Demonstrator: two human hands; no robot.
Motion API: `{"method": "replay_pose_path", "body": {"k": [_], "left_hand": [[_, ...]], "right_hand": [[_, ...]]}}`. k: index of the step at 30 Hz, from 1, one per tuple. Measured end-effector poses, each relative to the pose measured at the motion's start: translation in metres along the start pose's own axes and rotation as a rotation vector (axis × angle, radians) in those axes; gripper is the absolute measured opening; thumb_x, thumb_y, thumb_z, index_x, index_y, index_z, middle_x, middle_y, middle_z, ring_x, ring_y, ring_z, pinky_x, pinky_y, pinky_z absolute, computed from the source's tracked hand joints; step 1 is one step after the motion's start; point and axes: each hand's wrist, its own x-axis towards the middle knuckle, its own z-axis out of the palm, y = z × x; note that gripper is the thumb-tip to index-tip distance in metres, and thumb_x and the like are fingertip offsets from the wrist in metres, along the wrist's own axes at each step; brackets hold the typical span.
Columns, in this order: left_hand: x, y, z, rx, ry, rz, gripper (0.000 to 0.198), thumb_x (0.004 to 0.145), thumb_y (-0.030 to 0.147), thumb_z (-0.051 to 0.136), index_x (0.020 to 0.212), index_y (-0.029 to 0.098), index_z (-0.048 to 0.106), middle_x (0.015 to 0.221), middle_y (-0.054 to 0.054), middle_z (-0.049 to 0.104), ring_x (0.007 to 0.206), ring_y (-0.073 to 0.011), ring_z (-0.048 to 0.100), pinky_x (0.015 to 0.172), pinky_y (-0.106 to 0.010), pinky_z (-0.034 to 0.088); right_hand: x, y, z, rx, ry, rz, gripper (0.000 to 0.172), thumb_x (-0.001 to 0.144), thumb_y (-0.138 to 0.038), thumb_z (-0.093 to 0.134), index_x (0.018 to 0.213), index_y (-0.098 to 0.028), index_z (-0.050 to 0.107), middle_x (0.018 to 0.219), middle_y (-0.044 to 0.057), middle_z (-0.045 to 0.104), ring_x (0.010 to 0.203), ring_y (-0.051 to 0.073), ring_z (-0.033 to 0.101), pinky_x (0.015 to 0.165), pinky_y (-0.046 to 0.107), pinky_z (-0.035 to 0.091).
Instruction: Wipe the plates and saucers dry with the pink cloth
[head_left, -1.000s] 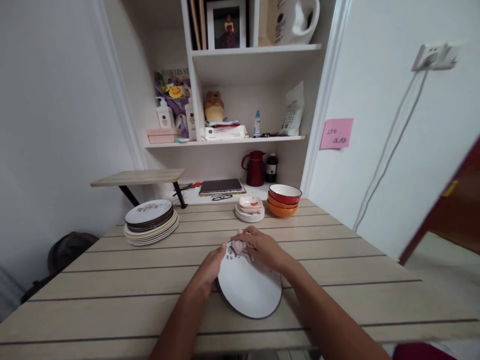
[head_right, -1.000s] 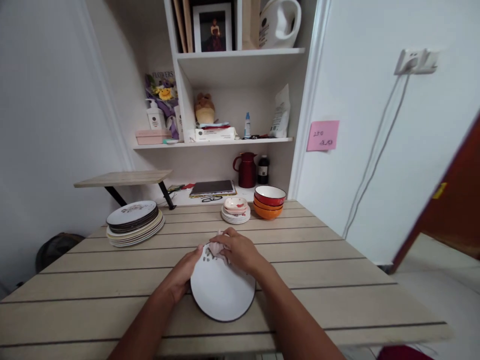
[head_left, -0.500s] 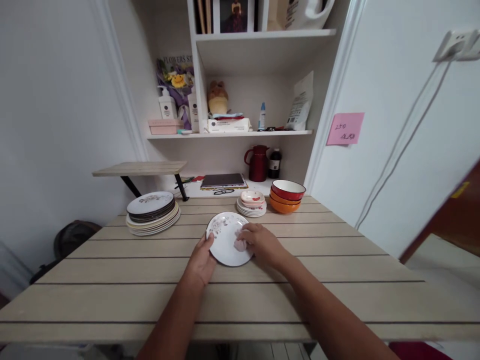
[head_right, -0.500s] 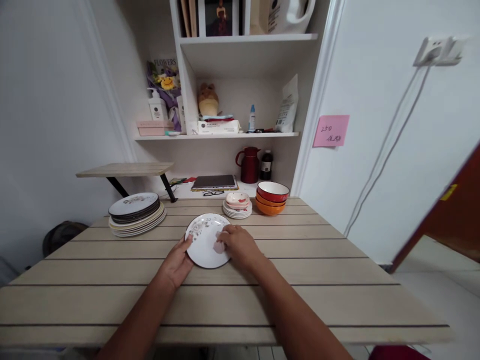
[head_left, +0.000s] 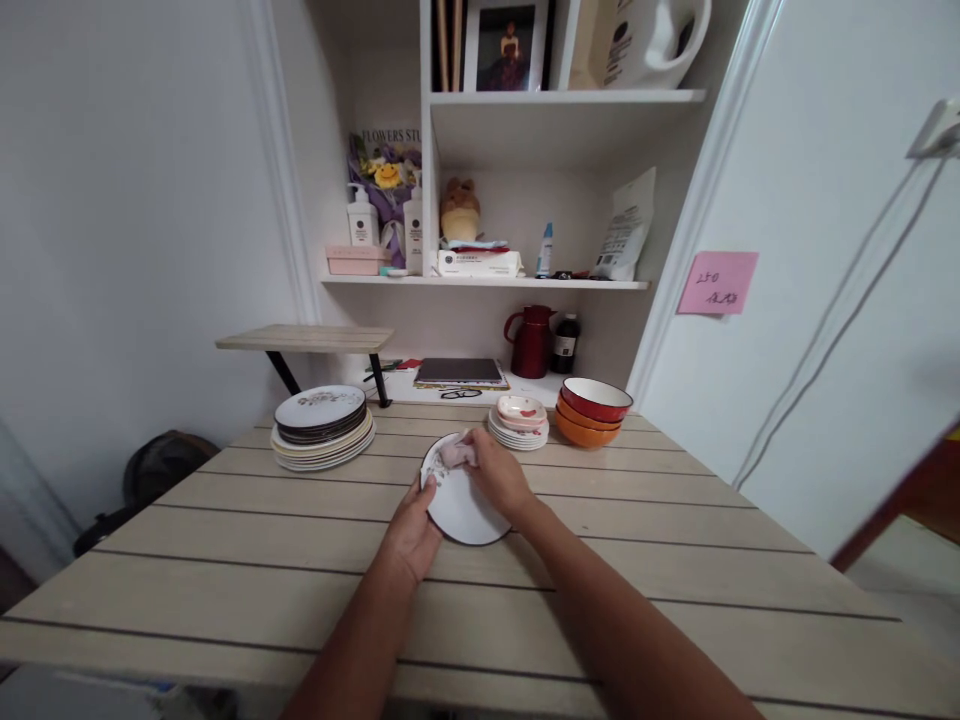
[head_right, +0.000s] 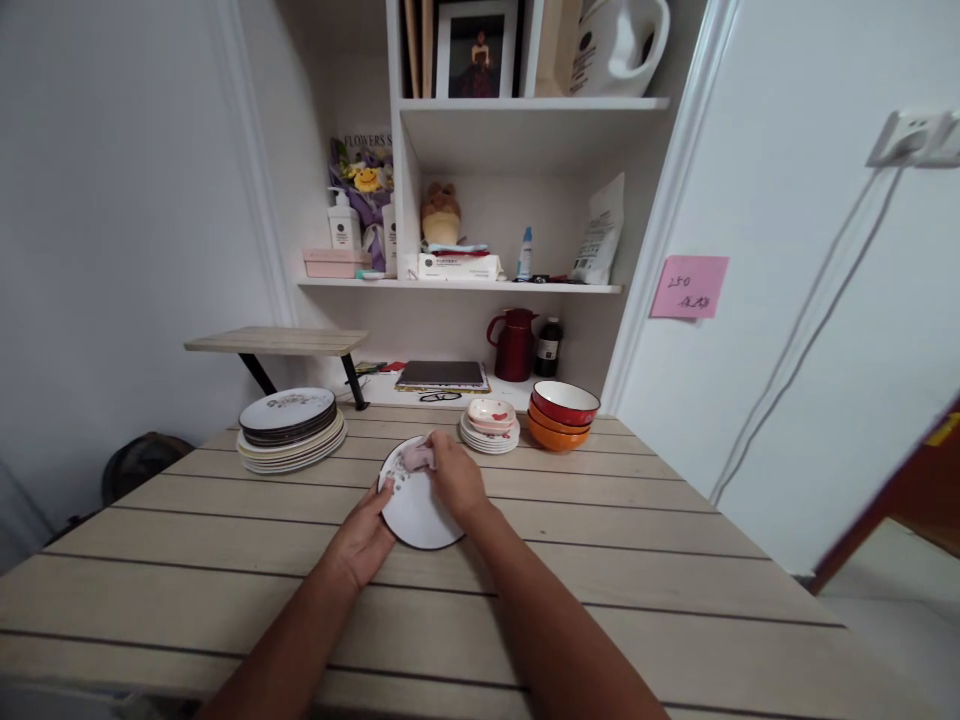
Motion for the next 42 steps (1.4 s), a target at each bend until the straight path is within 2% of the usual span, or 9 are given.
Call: {"method": "replay_pose_path", "body": {"k": [3, 6, 12, 17, 20, 23, 29, 37, 42], "left_hand": [[0.001, -0.002, 0.0, -0.011, 0.015, 0.005, 0.043, 0.083, 0.021, 0.065, 0.124, 0.017, 0.056, 0.106, -0.01, 0.073, 0.09, -0.0191, 0.07, 0.09, -0.034, 0.053], [0.001, -0.003, 0.0, -0.057, 0.015, 0.006, 0.05, 0.082, 0.022, 0.066, 0.13, 0.018, 0.052, 0.112, -0.011, 0.071, 0.097, -0.021, 0.069, 0.093, -0.036, 0.052], [0.0, 0.0, -0.001, -0.027, 0.024, 0.0, 0.044, 0.083, 0.025, 0.065, 0.126, 0.018, 0.055, 0.106, -0.01, 0.073, 0.088, -0.0194, 0.07, 0.087, -0.034, 0.054], [-0.002, 0.003, 0.001, 0.041, -0.055, -0.059, 0.035, 0.084, 0.033, 0.065, 0.111, 0.011, 0.064, 0.099, -0.012, 0.074, 0.09, -0.0222, 0.069, 0.085, -0.034, 0.053], [-0.003, 0.002, 0.003, 0.075, -0.072, -0.071, 0.036, 0.083, 0.035, 0.065, 0.11, 0.012, 0.065, 0.098, -0.011, 0.074, 0.09, -0.022, 0.069, 0.085, -0.033, 0.053], [-0.006, 0.001, 0.004, 0.135, -0.088, -0.063, 0.035, 0.083, 0.034, 0.065, 0.11, 0.013, 0.064, 0.097, -0.011, 0.074, 0.084, -0.0203, 0.069, 0.081, -0.032, 0.053], [-0.007, 0.001, 0.005, 0.124, -0.041, -0.05, 0.033, 0.08, 0.027, 0.069, 0.109, 0.013, 0.065, 0.099, -0.011, 0.074, 0.082, -0.0193, 0.069, 0.082, -0.03, 0.053], [-0.005, 0.001, 0.004, 0.023, -0.002, -0.011, 0.046, 0.079, 0.021, 0.069, 0.124, 0.015, 0.057, 0.104, -0.012, 0.073, 0.088, -0.0205, 0.07, 0.086, -0.032, 0.053], [-0.006, 0.002, 0.005, 0.023, -0.004, -0.017, 0.045, 0.079, 0.018, 0.067, 0.123, 0.014, 0.058, 0.101, -0.012, 0.074, 0.086, -0.021, 0.07, 0.085, -0.033, 0.054]], "right_hand": [[-0.006, 0.011, -0.009, -0.113, 0.016, 0.088, 0.027, 0.085, -0.016, 0.046, 0.109, -0.024, 0.056, 0.115, 0.007, 0.055, 0.089, 0.019, 0.055, 0.066, 0.025, 0.036], [-0.018, 0.014, -0.017, -0.242, -0.09, 0.126, 0.027, 0.084, -0.018, 0.047, 0.106, -0.027, 0.06, 0.113, 0.006, 0.054, 0.079, 0.017, 0.056, 0.061, 0.026, 0.031], [-0.033, -0.006, -0.004, -0.109, -0.325, -0.068, 0.035, 0.067, -0.011, 0.063, 0.096, -0.028, 0.067, 0.088, 0.001, 0.059, 0.075, 0.016, 0.055, 0.063, 0.024, 0.033], [-0.031, -0.02, 0.014, 0.115, -0.105, -0.139, 0.031, 0.076, -0.009, 0.054, 0.096, -0.027, 0.07, 0.095, 0.003, 0.055, 0.085, 0.016, 0.056, 0.073, 0.023, 0.039], [-0.023, -0.014, 0.01, 0.086, 0.035, -0.055, 0.032, 0.078, -0.011, 0.052, 0.098, -0.029, 0.07, 0.096, 0.003, 0.052, 0.086, 0.016, 0.055, 0.073, 0.024, 0.039], [-0.018, -0.001, 0.001, 0.013, 0.092, 0.051, 0.033, 0.08, -0.014, 0.051, 0.101, -0.031, 0.07, 0.1, 0.003, 0.052, 0.084, 0.017, 0.054, 0.071, 0.025, 0.037], [-0.021, 0.012, -0.015, -0.081, 0.029, 0.159, 0.037, 0.083, -0.015, 0.048, 0.107, -0.035, 0.068, 0.104, 0.003, 0.053, 0.082, 0.017, 0.054, 0.067, 0.025, 0.035], [-0.028, 0.007, -0.019, -0.089, -0.172, 0.097, 0.046, 0.077, -0.01, 0.053, 0.113, -0.035, 0.065, 0.108, 0.003, 0.055, 0.089, 0.018, 0.057, 0.072, 0.025, 0.037], [-0.031, -0.005, -0.01, 0.036, -0.168, 0.003, 0.036, 0.087, -0.034, 0.054, 0.123, -0.03, 0.058, 0.114, 0.006, 0.052, 0.097, 0.019, 0.056, 0.079, 0.027, 0.04]]}}
